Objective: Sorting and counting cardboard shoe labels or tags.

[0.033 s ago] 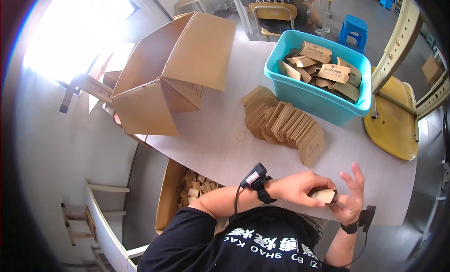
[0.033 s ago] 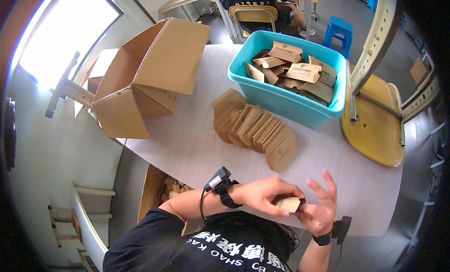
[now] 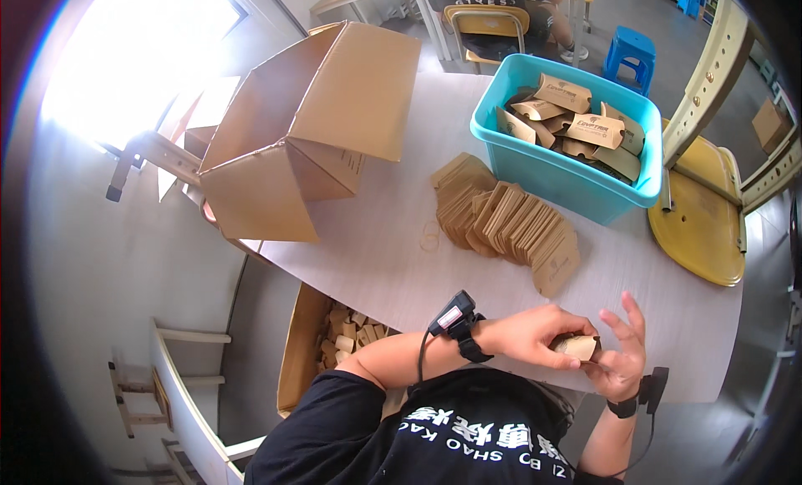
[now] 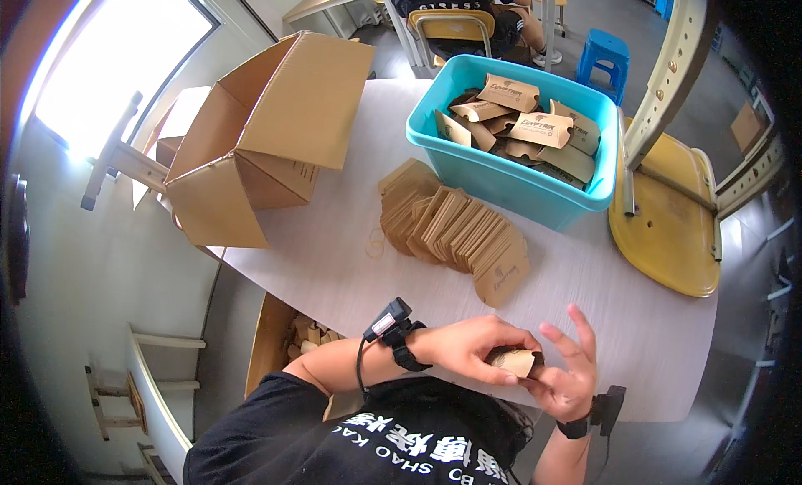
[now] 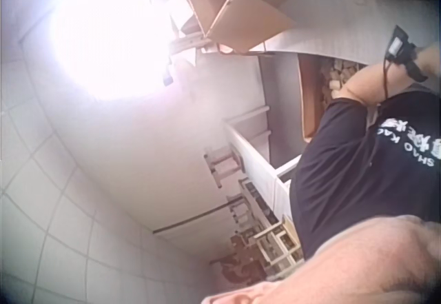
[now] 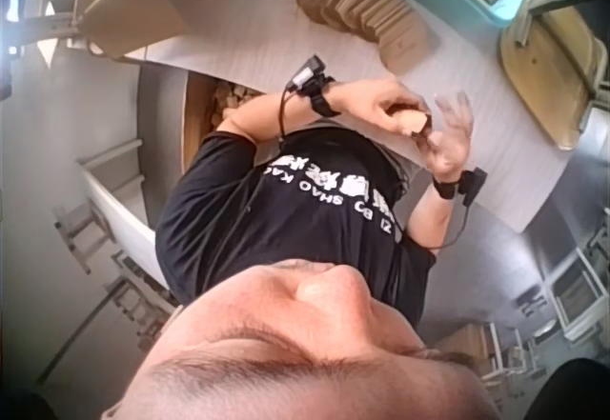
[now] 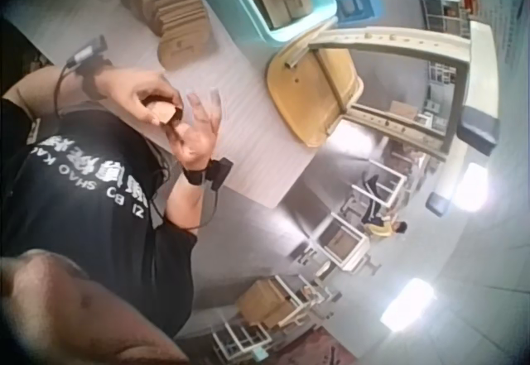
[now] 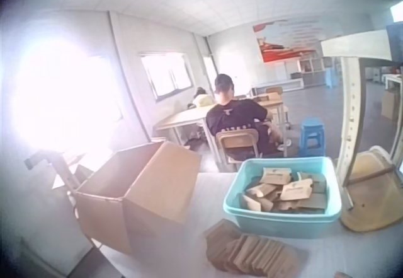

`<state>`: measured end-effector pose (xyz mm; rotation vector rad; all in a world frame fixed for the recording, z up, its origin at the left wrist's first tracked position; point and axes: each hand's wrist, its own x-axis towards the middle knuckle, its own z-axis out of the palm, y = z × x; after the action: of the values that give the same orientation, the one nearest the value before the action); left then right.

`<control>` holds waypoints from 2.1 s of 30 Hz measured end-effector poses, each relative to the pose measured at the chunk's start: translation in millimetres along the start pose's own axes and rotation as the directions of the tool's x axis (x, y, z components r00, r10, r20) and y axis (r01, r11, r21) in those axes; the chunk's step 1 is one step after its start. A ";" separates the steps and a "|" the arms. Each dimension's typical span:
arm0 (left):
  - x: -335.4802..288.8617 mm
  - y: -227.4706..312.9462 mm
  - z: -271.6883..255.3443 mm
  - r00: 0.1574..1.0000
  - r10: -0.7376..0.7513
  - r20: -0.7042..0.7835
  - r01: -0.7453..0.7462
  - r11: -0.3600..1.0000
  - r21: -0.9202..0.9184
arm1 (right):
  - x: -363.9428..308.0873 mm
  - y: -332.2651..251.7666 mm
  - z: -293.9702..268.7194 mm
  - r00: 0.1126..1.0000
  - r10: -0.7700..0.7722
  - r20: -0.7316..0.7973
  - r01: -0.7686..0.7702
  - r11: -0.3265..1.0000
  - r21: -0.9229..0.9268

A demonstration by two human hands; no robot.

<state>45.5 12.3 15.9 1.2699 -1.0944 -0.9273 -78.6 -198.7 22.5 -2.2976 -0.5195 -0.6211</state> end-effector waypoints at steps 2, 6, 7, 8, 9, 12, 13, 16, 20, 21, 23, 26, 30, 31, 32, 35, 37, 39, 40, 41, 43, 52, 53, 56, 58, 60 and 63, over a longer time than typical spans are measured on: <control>1.5 1.4 -4.4 0.992 -0.079 0.097 0.073 0.995 0.068 | -4.9 3.8 1.3 1.000 0.007 -0.001 -0.007 0.997 0.078; -2.3 -6.6 8.3 0.981 0.032 0.192 0.011 0.976 -0.217 | 0.1 -0.2 2.4 0.999 -0.007 0.051 -0.007 0.962 0.274; -1.8 -7.9 8.3 0.981 0.031 0.189 0.011 0.976 -0.215 | 4.2 -2.4 2.5 0.999 -0.009 0.051 -0.005 0.961 0.276; -1.1 -10.0 8.1 0.966 0.028 0.256 0.031 0.974 -0.224 | 8.5 -5.2 2.0 0.997 -0.013 0.079 -0.012 0.953 0.304; -0.9 -11.9 7.7 0.947 0.026 0.321 0.052 0.971 -0.232 | 10.9 -6.8 1.9 0.994 -0.018 0.108 -0.019 0.943 0.331; -0.1 -15.0 5.1 0.947 -0.024 0.320 0.085 0.981 -0.176 | 7.3 1.7 -3.3 0.986 -0.039 0.165 -0.014 0.951 0.310; -0.1 -15.4 8.1 0.947 -0.024 0.319 0.083 0.981 -0.175 | 6.5 -0.8 2.7 0.985 -0.041 0.165 -0.012 0.951 0.310; -2.9 -11.8 11.4 0.998 0.020 0.054 -0.010 0.985 -0.174 | -3.5 -8.4 17.5 0.884 0.459 0.084 -0.262 0.338 0.904; -2.4 -12.1 14.4 0.998 0.049 -0.033 -0.055 0.979 -0.198 | -5.1 -17.7 30.0 0.825 0.438 0.358 -0.412 0.030 0.911; -1.8 -13.8 14.2 0.998 0.059 -0.029 -0.062 0.985 -0.162 | -5.6 -17.8 31.7 0.825 0.437 0.360 -0.412 0.028 0.911; -0.8 -15.7 12.8 0.997 0.067 -0.024 -0.070 0.990 -0.126 | -6.9 -17.6 35.3 0.849 0.398 0.348 -0.388 0.022 0.921; 0.7 -16.3 11.7 0.996 0.065 0.065 -0.063 0.998 -0.024 | -7.0 -18.8 34.7 0.832 0.414 0.368 -0.358 -0.104 0.928; 1.4 -23.4 16.8 0.977 0.211 0.027 -0.213 0.965 0.150 | -6.8 -18.7 31.3 0.802 0.444 0.399 -0.420 -0.054 0.906; 1.1 -26.3 18.0 0.956 0.293 -0.007 -0.275 0.905 0.323 | -10.2 -16.5 33.1 0.801 0.448 0.397 -0.420 -0.053 0.906; 1.2 -25.8 19.3 0.956 0.292 -0.003 -0.276 0.906 0.320 | -12.3 -15.0 37.0 0.788 0.466 0.402 -0.420 -0.070 0.905; -0.1 -18.1 20.3 0.942 0.332 -0.052 -0.298 0.897 0.325 | -10.2 -21.8 40.7 0.779 0.484 0.399 -0.321 -0.239 0.916; -2.3 -5.2 17.3 0.987 0.131 -0.088 -0.125 0.989 0.073 | -8.9 -25.6 41.5 0.840 0.469 0.272 -0.229 -0.148 0.962; -2.6 -7.8 15.2 0.992 0.107 -0.060 -0.101 0.990 0.095 | -10.1 -26.5 41.4 0.817 0.496 0.294 -0.274 -0.115 0.955; -2.8 -8.5 16.0 0.993 0.104 -0.063 -0.098 0.990 0.097 | -9.3 -28.1 41.2 0.805 0.509 0.305 -0.279 -0.128 0.952; -2.9 -9.3 17.1 0.993 0.101 -0.065 -0.094 0.991 0.099 | -8.9 -29.0 41.1 0.793 0.522 0.314 -0.283 -0.141 0.949; 0.2 -11.9 20.8 0.982 0.168 -0.089 -0.151 0.972 0.179 | -11.8 -27.4 42.2 0.785 0.541 0.302 -0.286 -0.115 0.951; -2.6 -22.2 19.8 0.984 0.177 0.028 -0.179 0.972 0.152 | -15.5 -35.0 50.7 0.843 0.534 -0.059 -0.226 0.452 0.863; -5.6 -19.9 18.5 0.985 0.171 0.025 -0.173 0.973 0.152 | -16.6 -33.3 46.0 0.843 0.536 -0.055 -0.227 0.446 0.866; -1.3 -19.3 21.4 0.974 0.224 0.033 -0.222 0.974 -0.043 | -14.0 -32.5 16.5 0.984 0.056 -0.166 -0.034 0.991 0.133; -3.3 -24.6 21.4 0.981 0.181 0.064 -0.177 0.982 -0.060 | -14.6 -34.7 14.8 0.985 0.036 -0.167 -0.022 0.996 0.084; -2.6 -23.8 20.6 0.985 0.141 0.095 -0.134 0.988 -0.070 | -12.7 -36.1 12.3 0.986 0.009 -0.169 -0.004 0.999 0.033; -2.6 -27.1 20.7 0.983 0.178 0.039 -0.179 0.983 0.034 | -8.8 -37.5 7.9 0.989 0.014 -0.144 -0.012 1.000 0.012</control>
<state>26.2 7.0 -11.8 1.1676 -1.2379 -0.8003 -103.0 -169.2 31.7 -2.2231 -0.4374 -0.7696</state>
